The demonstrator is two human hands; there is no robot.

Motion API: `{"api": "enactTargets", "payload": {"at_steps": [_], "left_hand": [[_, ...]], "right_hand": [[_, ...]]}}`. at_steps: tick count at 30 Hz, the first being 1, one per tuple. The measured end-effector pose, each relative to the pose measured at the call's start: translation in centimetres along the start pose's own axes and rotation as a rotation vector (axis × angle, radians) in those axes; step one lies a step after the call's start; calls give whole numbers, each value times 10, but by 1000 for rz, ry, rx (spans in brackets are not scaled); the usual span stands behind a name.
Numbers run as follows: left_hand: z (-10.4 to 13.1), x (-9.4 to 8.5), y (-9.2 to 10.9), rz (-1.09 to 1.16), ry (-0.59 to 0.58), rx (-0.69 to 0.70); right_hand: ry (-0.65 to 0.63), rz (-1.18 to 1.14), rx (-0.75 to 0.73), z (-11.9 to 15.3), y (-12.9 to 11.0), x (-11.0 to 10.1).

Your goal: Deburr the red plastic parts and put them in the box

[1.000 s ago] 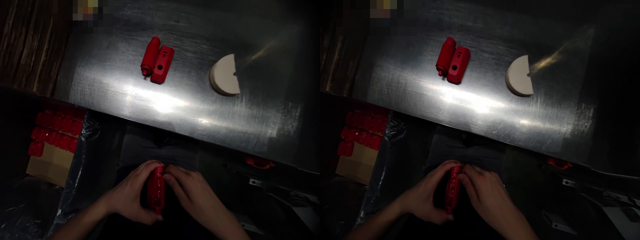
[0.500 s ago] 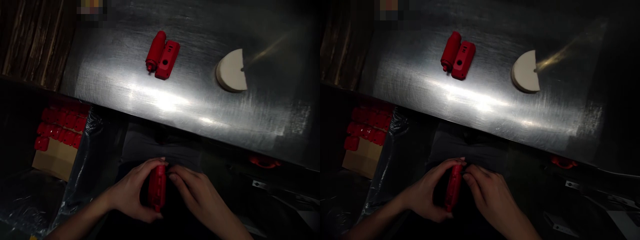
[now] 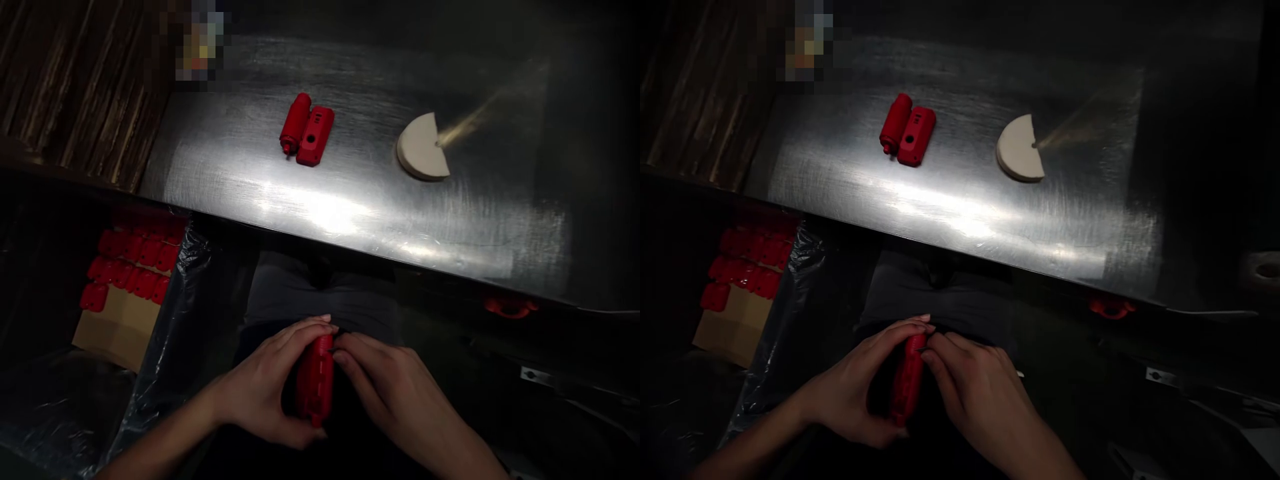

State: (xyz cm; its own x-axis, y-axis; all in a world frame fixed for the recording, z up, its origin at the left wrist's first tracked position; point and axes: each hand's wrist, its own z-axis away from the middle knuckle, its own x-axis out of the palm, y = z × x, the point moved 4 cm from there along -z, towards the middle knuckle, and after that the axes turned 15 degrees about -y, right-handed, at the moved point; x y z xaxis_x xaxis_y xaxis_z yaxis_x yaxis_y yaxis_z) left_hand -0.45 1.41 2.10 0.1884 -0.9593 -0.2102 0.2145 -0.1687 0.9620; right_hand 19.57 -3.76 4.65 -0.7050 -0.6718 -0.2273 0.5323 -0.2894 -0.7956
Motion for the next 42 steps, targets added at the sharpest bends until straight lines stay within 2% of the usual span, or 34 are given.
{"api": "enactTargets", "payload": {"at_steps": [3, 10, 12, 16, 18, 21, 24, 27, 29, 31, 34, 38, 42], "left_hand": [[-1, 2, 2, -12, -14, 13], [-8, 5, 8, -47, -86, 45], [-11, 4, 11, -68, -108, 56], [-16, 0, 15, -113, -134, 51], [-17, -2, 16, -124, -140, 36], [-18, -8, 16, -115, -89, -28], [-16, -18, 11, 55, 102, -113], [-13, -22, 4, 403, 312, -143], [-15, -20, 0, 638, 384, -131], [-18, -15, -1, 827, 430, -102], [-21, -6, -1, 992, 469, -61], [-21, 3, -3, 1111, 492, -80], [-18, 2, -5, 1159, 492, -59]], "right_hand": [[0, 39, -12, 4, 0, 1], [-105, -21, 26, 12, 10, -4], [-122, -136, -23, 13, 15, -8], [-148, -683, -175, 8, 30, -12], [-62, -842, -153, 5, 39, -12], [55, -853, -68, 4, 48, -7], [87, -814, -40, 5, 50, 0], [170, -678, -43, 3, 50, 5], [229, -640, -4, 0, 52, 10], [231, -693, 22, -6, 51, 15], [166, -803, -27, -15, 45, 20], [162, -829, -67, -17, 40, 16], [173, -849, -94, -17, 39, 15]]}}
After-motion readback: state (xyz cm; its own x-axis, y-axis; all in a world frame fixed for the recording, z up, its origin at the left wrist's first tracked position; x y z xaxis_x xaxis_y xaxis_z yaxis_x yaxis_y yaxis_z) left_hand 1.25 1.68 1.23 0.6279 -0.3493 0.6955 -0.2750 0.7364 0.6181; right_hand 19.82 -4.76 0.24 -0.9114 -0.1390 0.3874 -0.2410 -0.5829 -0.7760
